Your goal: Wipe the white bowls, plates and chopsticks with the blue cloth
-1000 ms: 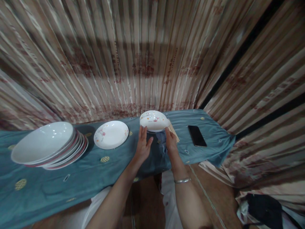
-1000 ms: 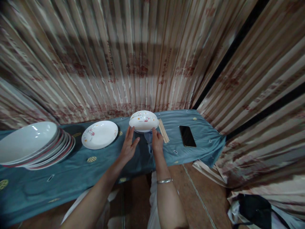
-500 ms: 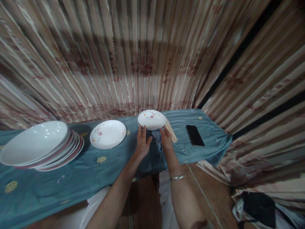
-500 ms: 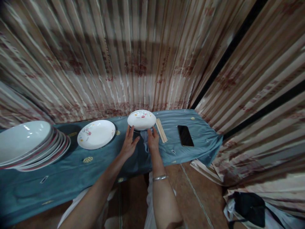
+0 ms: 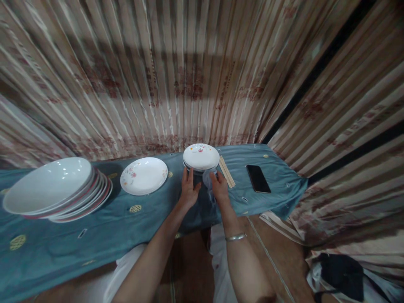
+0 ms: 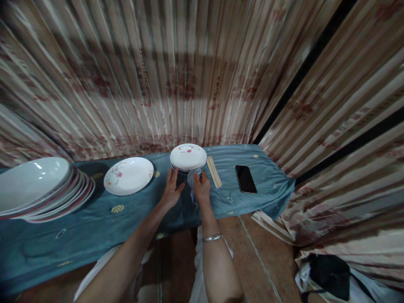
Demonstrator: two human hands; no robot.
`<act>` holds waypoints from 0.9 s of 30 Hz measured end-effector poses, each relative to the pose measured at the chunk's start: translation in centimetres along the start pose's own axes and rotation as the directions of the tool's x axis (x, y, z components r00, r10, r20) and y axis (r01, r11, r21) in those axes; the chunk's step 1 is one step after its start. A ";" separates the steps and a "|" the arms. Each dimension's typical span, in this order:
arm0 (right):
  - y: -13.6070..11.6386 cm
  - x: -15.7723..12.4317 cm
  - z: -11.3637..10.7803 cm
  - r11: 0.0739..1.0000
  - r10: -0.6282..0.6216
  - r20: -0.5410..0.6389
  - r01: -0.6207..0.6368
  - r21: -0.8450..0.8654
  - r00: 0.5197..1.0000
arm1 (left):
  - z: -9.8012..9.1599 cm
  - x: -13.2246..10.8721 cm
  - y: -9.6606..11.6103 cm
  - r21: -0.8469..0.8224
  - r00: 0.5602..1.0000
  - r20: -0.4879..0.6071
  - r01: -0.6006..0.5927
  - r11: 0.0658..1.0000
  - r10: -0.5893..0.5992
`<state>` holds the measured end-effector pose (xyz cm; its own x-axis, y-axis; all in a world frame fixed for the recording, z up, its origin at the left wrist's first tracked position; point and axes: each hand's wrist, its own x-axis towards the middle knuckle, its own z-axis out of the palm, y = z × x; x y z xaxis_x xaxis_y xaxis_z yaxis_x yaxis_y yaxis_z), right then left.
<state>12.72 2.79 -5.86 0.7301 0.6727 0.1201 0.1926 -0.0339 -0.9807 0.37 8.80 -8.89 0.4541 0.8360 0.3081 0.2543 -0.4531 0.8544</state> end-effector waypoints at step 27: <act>-2.8 -5.5 9.0 0.841 -0.019 0.523 0.297 -0.452 0.852 | -15.3 -5.5 -7.4 0.012 0.839 -0.470 0.317 0.948 -0.275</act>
<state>2.28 5.85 -5.11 0.2753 0.9605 0.0406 0.6748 -0.1630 -0.7198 -17.11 12.33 -10.52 -0.0907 0.9712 0.2204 0.3952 -0.1680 0.9031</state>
